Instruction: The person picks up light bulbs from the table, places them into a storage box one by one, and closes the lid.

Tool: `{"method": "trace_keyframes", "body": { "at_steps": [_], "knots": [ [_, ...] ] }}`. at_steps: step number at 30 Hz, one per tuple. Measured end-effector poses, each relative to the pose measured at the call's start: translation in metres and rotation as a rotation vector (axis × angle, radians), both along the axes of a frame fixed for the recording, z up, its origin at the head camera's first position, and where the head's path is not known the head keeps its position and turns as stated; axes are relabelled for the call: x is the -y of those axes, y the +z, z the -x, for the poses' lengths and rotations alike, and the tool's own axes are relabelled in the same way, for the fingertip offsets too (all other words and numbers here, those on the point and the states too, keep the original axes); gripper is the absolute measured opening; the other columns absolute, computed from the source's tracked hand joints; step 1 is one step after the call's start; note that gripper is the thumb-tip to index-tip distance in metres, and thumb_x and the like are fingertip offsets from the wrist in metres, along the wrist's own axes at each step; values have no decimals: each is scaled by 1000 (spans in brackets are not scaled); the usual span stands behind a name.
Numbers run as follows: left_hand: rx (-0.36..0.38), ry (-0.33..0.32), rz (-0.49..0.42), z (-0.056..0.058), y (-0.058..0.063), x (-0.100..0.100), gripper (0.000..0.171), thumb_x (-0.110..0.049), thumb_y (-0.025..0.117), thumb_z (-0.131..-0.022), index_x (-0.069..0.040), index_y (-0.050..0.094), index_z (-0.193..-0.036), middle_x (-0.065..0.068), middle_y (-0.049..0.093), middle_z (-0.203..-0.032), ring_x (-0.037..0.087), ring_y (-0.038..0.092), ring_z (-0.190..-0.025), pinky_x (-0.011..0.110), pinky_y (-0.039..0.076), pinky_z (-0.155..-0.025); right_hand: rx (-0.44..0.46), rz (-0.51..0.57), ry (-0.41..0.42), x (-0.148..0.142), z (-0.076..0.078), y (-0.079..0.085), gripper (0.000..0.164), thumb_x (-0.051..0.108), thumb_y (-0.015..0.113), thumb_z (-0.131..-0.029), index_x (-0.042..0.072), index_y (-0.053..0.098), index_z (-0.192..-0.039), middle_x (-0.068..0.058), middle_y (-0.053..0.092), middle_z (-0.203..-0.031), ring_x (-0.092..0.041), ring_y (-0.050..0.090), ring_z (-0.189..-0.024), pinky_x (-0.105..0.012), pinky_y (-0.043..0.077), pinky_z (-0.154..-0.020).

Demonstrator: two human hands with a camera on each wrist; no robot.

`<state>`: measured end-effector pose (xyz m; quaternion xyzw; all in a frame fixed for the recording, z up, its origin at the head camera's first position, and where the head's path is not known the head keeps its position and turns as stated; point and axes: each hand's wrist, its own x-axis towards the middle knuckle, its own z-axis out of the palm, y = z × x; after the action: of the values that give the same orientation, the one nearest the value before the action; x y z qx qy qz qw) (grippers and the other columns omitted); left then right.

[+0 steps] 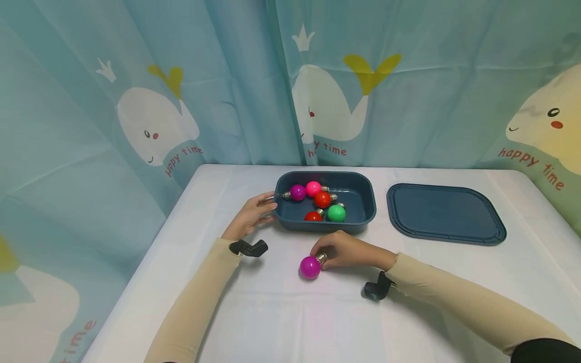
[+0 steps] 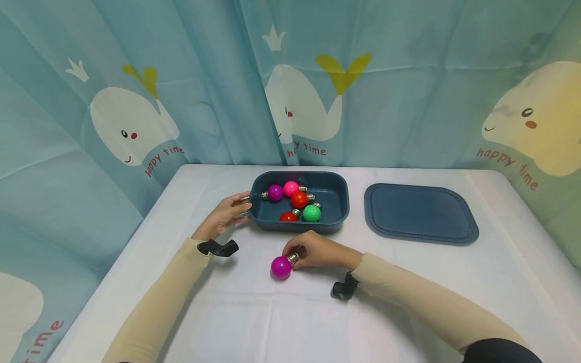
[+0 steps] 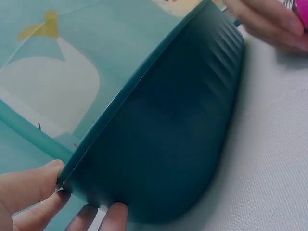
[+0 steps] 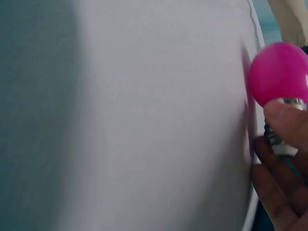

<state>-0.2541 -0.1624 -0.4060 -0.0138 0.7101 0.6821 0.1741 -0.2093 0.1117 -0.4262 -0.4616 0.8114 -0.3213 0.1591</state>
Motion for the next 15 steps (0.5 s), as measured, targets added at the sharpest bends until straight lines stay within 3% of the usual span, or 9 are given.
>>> {"method": "trace_keyframes", "body": {
  "at_steps": [7, 15],
  "knots": [
    [13, 7, 9, -1, 1, -1, 56, -7, 50, -96, -5, 27, -147, 19, 33, -150, 34, 39, -134, 48, 39, -108, 122, 21, 16, -17, -1, 5, 30, 12, 79, -74, 9, 70, -103, -2, 72, -98, -2, 65, -87, -18, 55, -79],
    [14, 8, 12, -1, 2, 0, 56, -8, 51, -96, -6, 27, -148, 19, 32, -150, 33, 39, -135, 48, 39, -108, 124, 20, 20, -36, 0, 13, 28, 13, 78, -75, 11, 71, -103, -1, 72, -98, -1, 62, -82, -20, 56, -78]
  ]
}}
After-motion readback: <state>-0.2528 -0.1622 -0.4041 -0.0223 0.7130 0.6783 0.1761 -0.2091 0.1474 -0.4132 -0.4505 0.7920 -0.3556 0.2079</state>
